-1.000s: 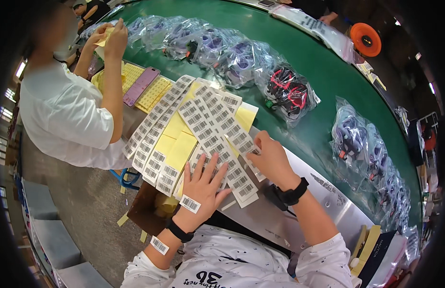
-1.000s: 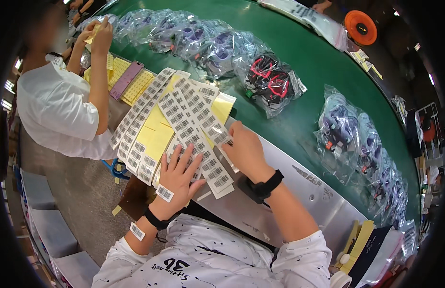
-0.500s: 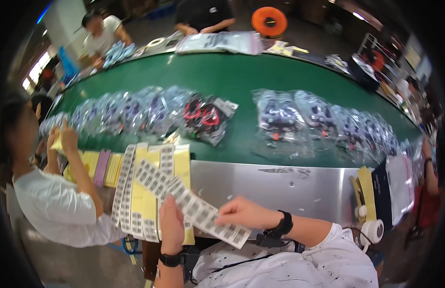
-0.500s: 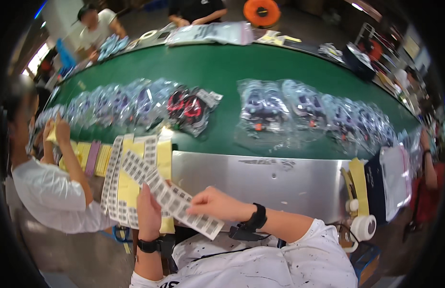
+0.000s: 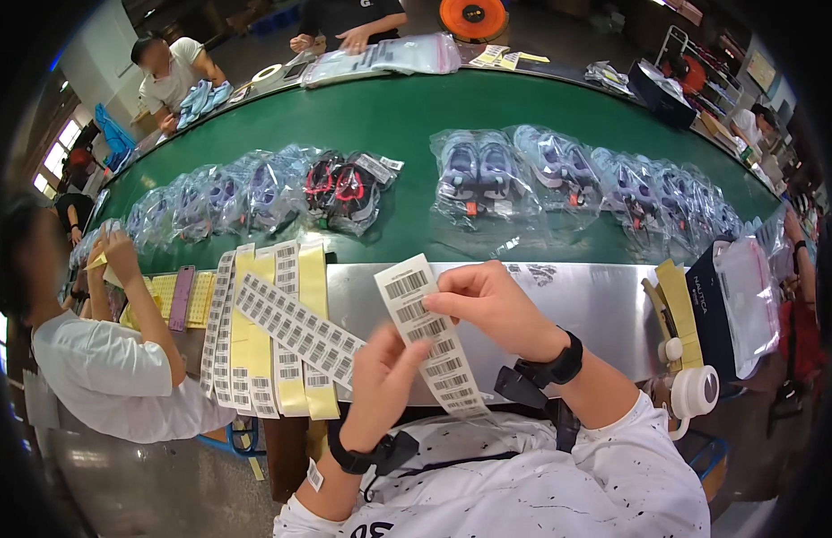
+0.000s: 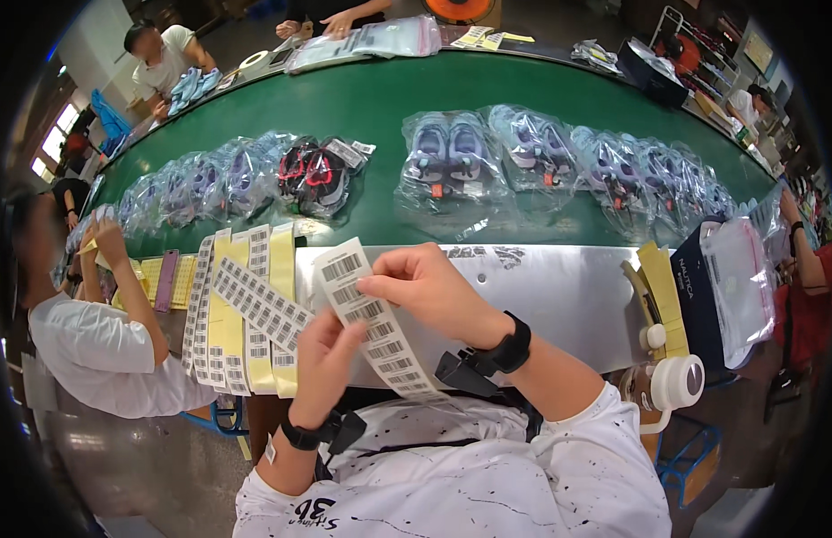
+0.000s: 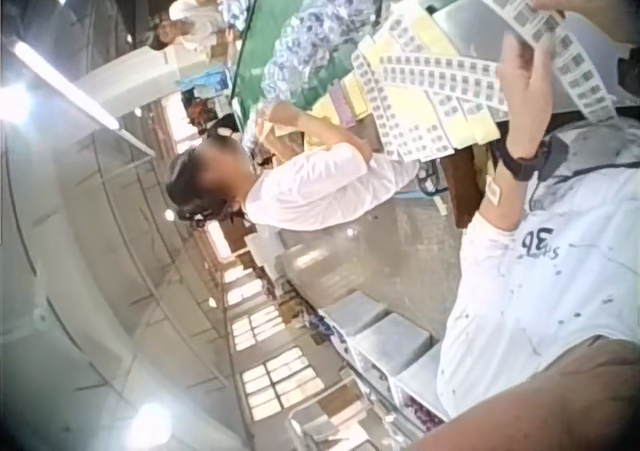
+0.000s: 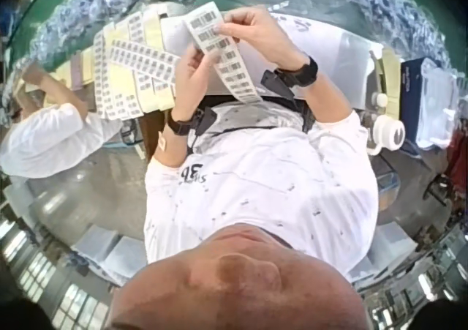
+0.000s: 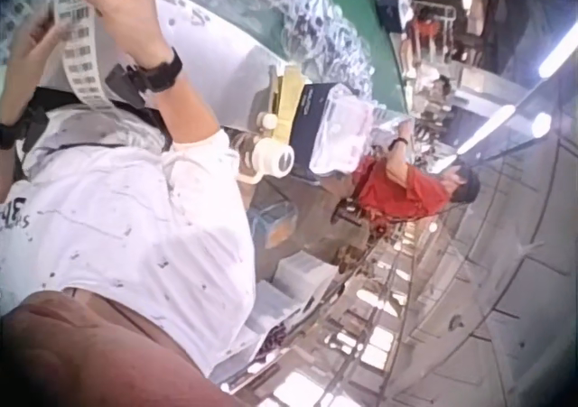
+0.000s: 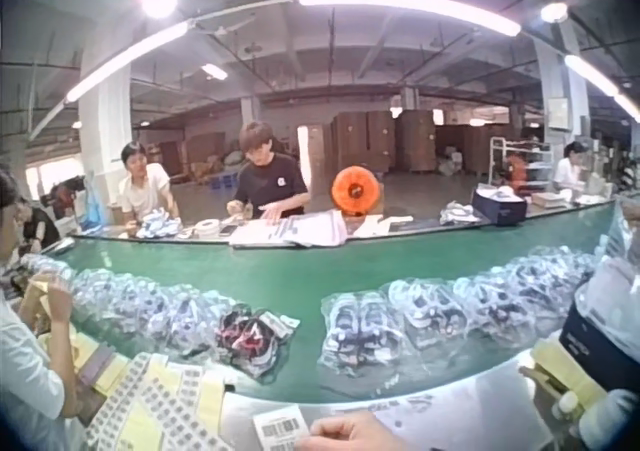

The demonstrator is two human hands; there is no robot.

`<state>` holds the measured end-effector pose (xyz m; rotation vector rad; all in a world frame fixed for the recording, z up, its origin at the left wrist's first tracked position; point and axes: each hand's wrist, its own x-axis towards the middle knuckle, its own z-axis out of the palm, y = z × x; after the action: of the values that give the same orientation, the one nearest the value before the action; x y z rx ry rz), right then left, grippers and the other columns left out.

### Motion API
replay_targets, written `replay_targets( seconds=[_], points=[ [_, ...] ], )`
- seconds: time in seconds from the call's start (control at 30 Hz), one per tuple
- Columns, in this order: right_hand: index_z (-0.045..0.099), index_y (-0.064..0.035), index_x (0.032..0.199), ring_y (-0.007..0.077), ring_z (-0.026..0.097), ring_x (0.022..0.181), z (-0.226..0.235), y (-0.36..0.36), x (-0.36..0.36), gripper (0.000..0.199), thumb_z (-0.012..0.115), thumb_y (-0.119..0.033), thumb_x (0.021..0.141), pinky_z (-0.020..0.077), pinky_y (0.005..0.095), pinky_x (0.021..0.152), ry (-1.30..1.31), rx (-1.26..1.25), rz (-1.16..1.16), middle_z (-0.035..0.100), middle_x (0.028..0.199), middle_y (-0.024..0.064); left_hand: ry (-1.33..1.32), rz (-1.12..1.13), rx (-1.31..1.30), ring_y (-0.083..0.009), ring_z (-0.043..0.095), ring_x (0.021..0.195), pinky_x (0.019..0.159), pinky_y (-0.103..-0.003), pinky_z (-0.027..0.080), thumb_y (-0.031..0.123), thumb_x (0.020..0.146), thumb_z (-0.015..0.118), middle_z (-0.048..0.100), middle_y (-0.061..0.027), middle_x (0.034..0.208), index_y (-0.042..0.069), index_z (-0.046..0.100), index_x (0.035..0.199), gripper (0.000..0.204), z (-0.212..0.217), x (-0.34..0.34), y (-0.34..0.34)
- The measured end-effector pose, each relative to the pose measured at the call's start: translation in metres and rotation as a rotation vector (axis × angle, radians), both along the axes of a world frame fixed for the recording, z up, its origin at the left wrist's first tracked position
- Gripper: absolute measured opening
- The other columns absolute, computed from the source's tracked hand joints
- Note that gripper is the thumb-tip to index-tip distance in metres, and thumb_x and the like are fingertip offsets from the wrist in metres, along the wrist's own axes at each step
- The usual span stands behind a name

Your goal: The person repeatedly peels barcode labels from sheets and affixes them to plastic-wrapped footwear packages on a green table. They handle the packages one at a time, placing each labeled unit aside. Other workers are visible in the background performing similar labeling tasks.

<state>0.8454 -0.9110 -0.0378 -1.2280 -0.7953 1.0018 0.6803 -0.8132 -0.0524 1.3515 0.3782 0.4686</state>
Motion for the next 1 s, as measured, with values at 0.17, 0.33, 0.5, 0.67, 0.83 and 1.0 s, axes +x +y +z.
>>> replay_targets(
  seconds=[0.17,0.33,0.5,0.67,0.83,1.0],
  points=[
    [0.067,-0.001,0.079,0.001,0.052,0.067,-0.008,-0.043,0.0,0.019,0.067,-0.017,0.09,0.0409,0.0203,0.059,0.011,-0.027,-0.053,0.062,0.072,-0.0045,-0.132,0.102,0.213,-0.0086,0.061,0.089,0.079,-0.023,0.048,-0.002,0.091,0.058,0.068,-0.0097,0.098,-0.003,0.058,0.123,0.032,0.024,0.032,-0.009],
    [0.066,0.0005,0.081,0.0054,0.053,0.065,-0.023,-0.064,-0.001,0.016,0.07,-0.015,0.087,0.0431,0.0226,0.06,-0.169,0.016,-0.139,0.062,0.072,-0.0009,0.047,0.004,0.371,-0.0081,0.062,0.081,0.071,-0.022,0.049,-0.001,0.089,0.061,0.069,-0.0069,0.095,-0.001,0.063,0.116,0.027,0.02,0.035,-0.021],
    [0.066,0.0007,0.083,0.0161,0.057,0.065,0.002,-0.071,-0.001,0.009,0.07,-0.008,0.081,0.0464,0.0284,0.061,-0.628,0.168,-0.456,0.059,0.077,0.0069,0.114,0.015,0.498,-0.0005,0.043,0.06,0.052,-0.017,0.031,0.001,0.089,0.063,0.059,0.0041,0.072,0.0,0.065,0.116,0.027,0.017,0.033,-0.037],
    [0.067,-0.0006,0.083,0.0217,0.059,0.071,-0.004,-0.074,0.0,0.005,0.069,-0.003,0.08,0.0474,0.0308,0.063,-0.685,0.205,-0.389,0.057,0.079,0.0083,0.129,0.063,0.442,0.0002,0.041,0.058,0.051,-0.017,0.029,0.001,0.089,0.064,0.056,0.0062,0.069,0.0,0.068,0.108,0.019,0.028,0.037,-0.047],
    [0.07,-0.0024,0.086,0.0221,0.059,0.076,-0.019,-0.078,0.006,0.013,0.074,-0.002,0.074,0.0486,0.0321,0.065,-0.948,0.21,-0.541,0.06,0.085,0.0084,0.166,-0.002,0.344,-0.0034,0.059,0.075,0.067,-0.018,0.047,-0.001,0.091,0.061,0.068,-0.0033,0.087,-0.001,0.068,0.107,0.018,0.014,0.051,-0.044],
    [0.068,-0.0009,0.085,0.0264,0.06,0.082,-0.035,-0.073,0.026,0.015,0.073,0.0,0.071,0.0495,0.0364,0.068,-1.162,0.287,-0.597,0.061,0.091,0.0096,0.188,0.005,0.185,0.0015,0.045,0.061,0.054,-0.015,0.031,-0.001,0.089,0.062,0.06,0.0056,0.072,-0.002,0.067,0.106,0.019,-0.015,0.075,-0.038]
  ],
)
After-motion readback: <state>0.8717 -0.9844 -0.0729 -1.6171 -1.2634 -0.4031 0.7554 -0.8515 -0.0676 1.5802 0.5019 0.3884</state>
